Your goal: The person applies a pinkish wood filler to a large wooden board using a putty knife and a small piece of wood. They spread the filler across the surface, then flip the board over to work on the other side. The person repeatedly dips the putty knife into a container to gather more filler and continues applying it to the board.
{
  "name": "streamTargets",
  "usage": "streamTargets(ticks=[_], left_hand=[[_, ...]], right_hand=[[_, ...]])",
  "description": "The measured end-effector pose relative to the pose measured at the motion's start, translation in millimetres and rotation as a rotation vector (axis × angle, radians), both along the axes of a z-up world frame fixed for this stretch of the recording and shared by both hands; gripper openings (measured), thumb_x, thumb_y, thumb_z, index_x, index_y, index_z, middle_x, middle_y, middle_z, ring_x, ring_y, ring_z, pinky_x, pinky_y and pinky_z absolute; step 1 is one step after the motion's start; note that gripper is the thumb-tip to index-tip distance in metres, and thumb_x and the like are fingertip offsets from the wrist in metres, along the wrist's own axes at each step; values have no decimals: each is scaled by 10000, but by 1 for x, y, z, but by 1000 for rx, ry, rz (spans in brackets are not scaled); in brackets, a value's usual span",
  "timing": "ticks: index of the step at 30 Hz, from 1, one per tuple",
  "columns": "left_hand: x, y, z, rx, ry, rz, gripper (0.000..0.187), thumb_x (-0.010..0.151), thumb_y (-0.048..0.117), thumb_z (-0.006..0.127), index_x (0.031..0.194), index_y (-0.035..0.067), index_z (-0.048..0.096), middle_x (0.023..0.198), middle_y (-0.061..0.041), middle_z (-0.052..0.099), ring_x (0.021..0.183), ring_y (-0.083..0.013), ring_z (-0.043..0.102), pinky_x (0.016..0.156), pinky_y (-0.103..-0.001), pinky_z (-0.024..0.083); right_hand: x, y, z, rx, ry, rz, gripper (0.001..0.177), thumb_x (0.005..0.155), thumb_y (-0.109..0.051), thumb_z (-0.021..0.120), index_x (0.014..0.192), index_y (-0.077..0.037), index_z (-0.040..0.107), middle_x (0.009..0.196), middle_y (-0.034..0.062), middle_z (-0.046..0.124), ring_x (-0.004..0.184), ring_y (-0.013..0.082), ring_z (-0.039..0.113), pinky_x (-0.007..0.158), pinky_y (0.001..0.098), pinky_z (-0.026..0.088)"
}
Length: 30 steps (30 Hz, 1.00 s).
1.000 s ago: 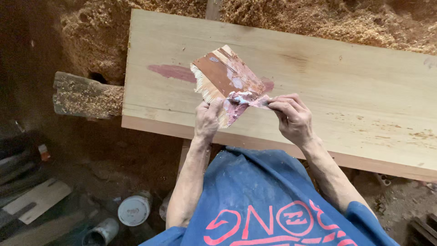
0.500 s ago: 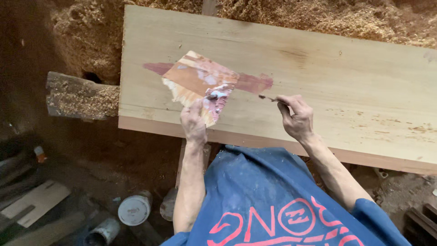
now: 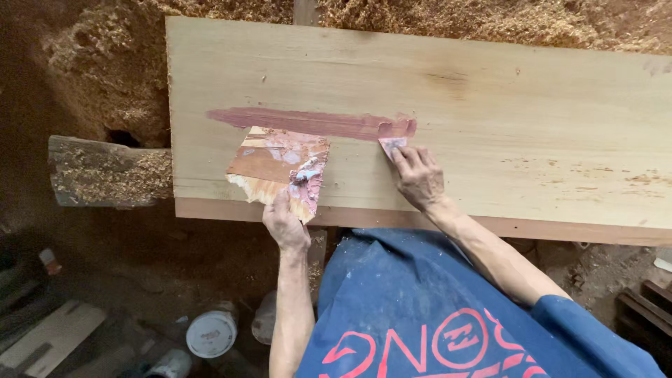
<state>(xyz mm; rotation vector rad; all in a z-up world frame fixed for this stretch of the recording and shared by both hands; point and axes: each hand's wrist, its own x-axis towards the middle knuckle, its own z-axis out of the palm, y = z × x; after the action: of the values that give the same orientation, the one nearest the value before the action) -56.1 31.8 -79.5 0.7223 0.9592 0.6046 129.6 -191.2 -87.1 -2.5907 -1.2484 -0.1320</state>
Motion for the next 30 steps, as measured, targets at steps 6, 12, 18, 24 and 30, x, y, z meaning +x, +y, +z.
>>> streamTargets(ticks=[6,12,18,24,30], left_hand=[[6,-4,-5,-46,-9,1,288,1007,148,567,1145,-91,650,1093,-135,718,955,-182,704,843,-313,580],[14,-3,-12,-19,-2,-48,292,1040,162,591,1092,-117,658,1049,-139,722,916,-181,691,813,-320,567],[17,-4,-12,-37,4,-96,276,1031,163,593,1100,-95,661,1047,-127,720,911,-172,695,811,-318,566],[24,-11,-5,-52,-12,-140,281,1044,169,574,1109,-96,644,1045,-131,720,908,-185,700,811,-330,577],[25,-21,-1,-62,-17,-176,288,1027,164,562,1137,-90,639,1076,-128,716,929,-181,704,826,-323,581]], right_hand=[[15,19,3,37,-23,-37,359,853,-9,649,1208,-34,702,1184,103,680,1097,302,641,886,400,592],[10,4,6,15,-25,-9,430,825,3,656,1247,-41,723,1185,96,699,1047,284,634,815,404,578],[19,-26,4,-29,-30,7,405,800,-2,655,1202,-8,699,1170,109,686,1077,299,637,873,421,588],[18,-54,4,-35,-76,-22,437,786,23,641,1217,5,713,1174,127,686,1079,318,634,894,414,576],[21,-76,2,-89,-129,-61,410,839,2,640,1243,29,702,1189,153,684,1102,315,638,871,421,580]])
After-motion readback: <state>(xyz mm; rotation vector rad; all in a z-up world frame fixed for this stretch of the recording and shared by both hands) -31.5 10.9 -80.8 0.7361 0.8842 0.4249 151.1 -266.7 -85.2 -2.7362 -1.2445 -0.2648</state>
